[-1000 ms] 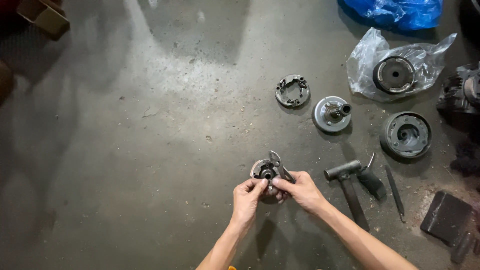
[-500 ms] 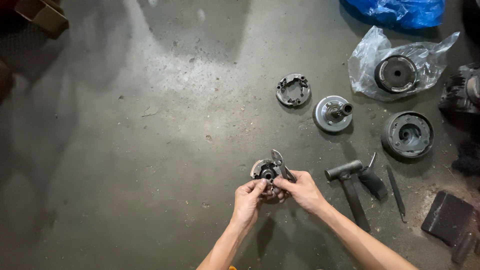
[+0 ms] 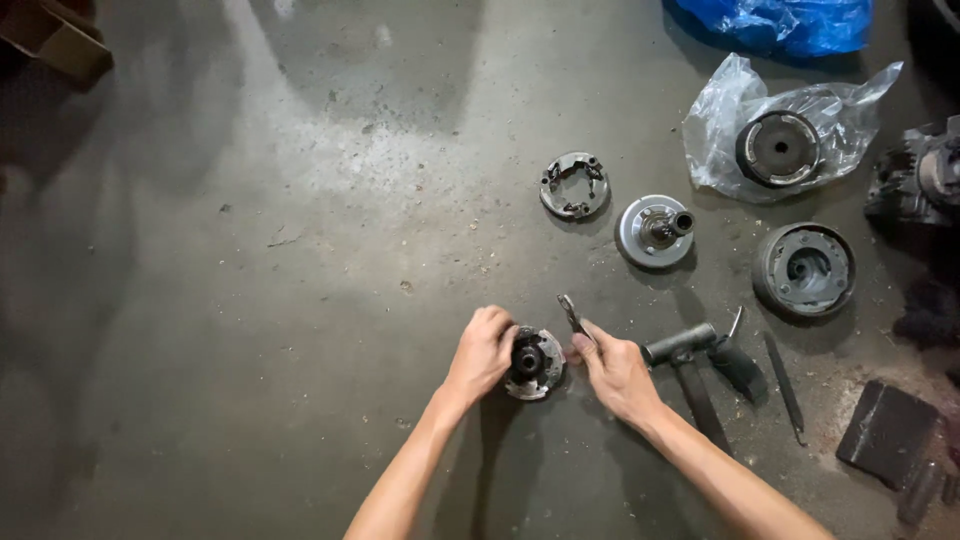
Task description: Assembling motorcycle clutch components by installing springs and shoes into the carrier
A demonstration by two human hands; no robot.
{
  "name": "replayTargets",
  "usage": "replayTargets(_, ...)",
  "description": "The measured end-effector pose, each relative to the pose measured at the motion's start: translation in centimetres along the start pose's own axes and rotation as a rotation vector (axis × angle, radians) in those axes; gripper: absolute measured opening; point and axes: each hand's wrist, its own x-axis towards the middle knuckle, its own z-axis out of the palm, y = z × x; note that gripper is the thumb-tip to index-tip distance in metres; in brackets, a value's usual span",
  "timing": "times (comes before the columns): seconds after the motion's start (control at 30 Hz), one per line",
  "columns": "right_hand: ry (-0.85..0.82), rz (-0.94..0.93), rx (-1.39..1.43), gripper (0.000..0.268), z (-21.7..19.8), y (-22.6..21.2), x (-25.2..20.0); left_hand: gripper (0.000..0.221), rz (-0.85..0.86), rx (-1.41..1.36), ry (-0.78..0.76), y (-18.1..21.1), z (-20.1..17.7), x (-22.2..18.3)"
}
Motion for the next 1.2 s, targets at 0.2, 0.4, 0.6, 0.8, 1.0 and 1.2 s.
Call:
replayTargets(0.2,-0.114,0.199,0.163,0.030,-0.1,1.2,1.5,0.019,-0.025,0.192,-0.243,-0.4,1.0,2.9)
replayTargets(0.4,-0.151,0.386,0.304,0.039,0.2,0.5,1.8,0.018,0.013,0.241,-0.277,-1.2,1.6,2.8)
replayTargets(0.6,-0.191,0.421,0.213,0.040,0.2,0.1,2.5,0.012,0.044,0.159,-0.211,-0.8,1.2,1.6)
replayTargets(0.8,-0.389,0.682,0.447,0.044,0.1,0.9,4.3,0.014,0.036,-0.091,-0.132,-0.6,-0.2,0.3)
replayTargets(1.0,-0.473,0.714,0.420,0.040,0.7,0.5,5.0,0.019,0.026,-0.202,-0.095,-1.2,-0.1,-0.1)
replayTargets(1.2,-0.495,0.704,0.405,0.038,0.0,-0.4,5.0,0.020,0.070,-0.241,-0.054,-1.8,0.4,-0.2)
